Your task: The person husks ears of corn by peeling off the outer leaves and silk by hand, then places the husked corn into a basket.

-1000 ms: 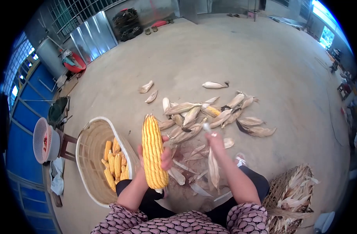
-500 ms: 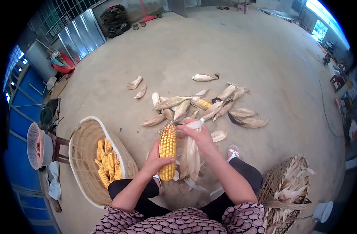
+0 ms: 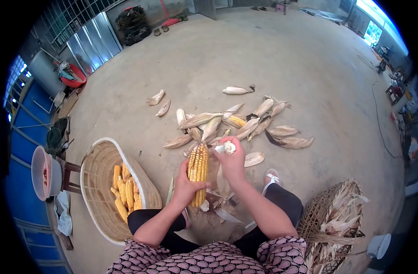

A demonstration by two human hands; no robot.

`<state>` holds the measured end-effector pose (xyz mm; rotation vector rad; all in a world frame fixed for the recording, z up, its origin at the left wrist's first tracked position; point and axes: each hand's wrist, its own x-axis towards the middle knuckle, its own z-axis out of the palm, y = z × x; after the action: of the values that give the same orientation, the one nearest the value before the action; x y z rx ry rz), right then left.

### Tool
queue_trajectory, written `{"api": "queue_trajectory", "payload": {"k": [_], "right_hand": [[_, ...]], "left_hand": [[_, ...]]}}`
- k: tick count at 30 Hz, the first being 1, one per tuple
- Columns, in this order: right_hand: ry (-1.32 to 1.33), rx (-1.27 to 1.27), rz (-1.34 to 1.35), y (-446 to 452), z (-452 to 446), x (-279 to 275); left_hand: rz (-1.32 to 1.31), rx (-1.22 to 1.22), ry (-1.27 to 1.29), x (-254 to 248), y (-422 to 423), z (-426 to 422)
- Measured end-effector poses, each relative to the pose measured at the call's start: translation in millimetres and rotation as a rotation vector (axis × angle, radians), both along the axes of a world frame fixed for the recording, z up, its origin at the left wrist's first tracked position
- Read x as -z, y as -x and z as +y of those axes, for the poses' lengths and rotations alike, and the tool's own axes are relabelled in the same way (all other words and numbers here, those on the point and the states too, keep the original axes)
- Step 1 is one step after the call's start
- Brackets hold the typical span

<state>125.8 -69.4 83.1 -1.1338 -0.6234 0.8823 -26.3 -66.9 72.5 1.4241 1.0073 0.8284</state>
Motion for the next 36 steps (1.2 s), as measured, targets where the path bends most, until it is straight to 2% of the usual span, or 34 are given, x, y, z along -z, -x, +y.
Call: {"api": "queue_trajectory", "payload": {"k": [3, 4, 5, 6, 7, 8, 10, 11, 12, 14, 16, 19, 23, 25, 29, 32, 34, 36], "right_hand": [[0.012, -0.092, 0.114, 1, -3, -10], [-0.043, -0.214, 0.301, -3, -4, -9], [-0.098, -0.335, 0.489, -7, -5, -9], [-0.098, -0.34, 0.487, -13, -8, -12], [-0.116, -0.538, 0.567, -19, -12, -18], [-0.131, -0.738, 0.646, -24, -17, -25], [-0.12, -0.82, 0.61, -26, -20, -32], [-0.007, -0.732, 0.409, -25, -19, -31], [0.102, -0.632, 0.209, -24, -18, -29], [0.105, -0.542, 0.195, -15, -14, -18], [0.112, -0.458, 0.181, -5, -9, -3], [0.103, -0.285, -0.006, 4, 2, 24], [0.095, -0.282, 0.076, 2, 1, 22], [0.109, -0.322, 0.3, -2, 1, 24], [0.077, -0.375, 0.273, -4, 1, 26], [0.111, -0.298, 0.18, -6, 2, 22], [0.049, -0.15, 0.277, -7, 1, 10], [0.006, -0.137, 0.311, -10, -1, 4]], "left_hand": [[-0.044, -0.033, -0.04, -8, -1, 3], [-0.044, -0.038, -0.042, -5, 0, 6], [-0.077, -0.049, 0.063, 2, 3, 12], [-0.111, -0.061, 0.166, 10, 5, 19], [-0.202, -0.116, 0.277, 18, 8, 26], [-0.206, -0.123, 0.275, 24, 10, 30], [0.025, -0.26, 0.039, 33, 15, 35], [0.144, -0.247, 0.014, 36, 19, 36], [0.144, -0.238, 0.013, 29, 18, 34], [0.32, -0.177, -0.15, 10, 14, 23], [0.3, -0.144, -0.221, 13, 8, 18], [0.639, -0.03, -0.482, -18, -5, 6], [0.723, -0.026, -0.486, -1, -5, 5], [0.59, -0.074, -0.558, 4, -4, 5], [0.644, -0.07, -0.578, -3, -2, 1], [0.643, -0.048, -0.589, -4, 1, 2], [0.659, -0.023, -0.567, -4, 2, 4], [0.649, -0.031, -0.584, -3, 3, 5]]}}
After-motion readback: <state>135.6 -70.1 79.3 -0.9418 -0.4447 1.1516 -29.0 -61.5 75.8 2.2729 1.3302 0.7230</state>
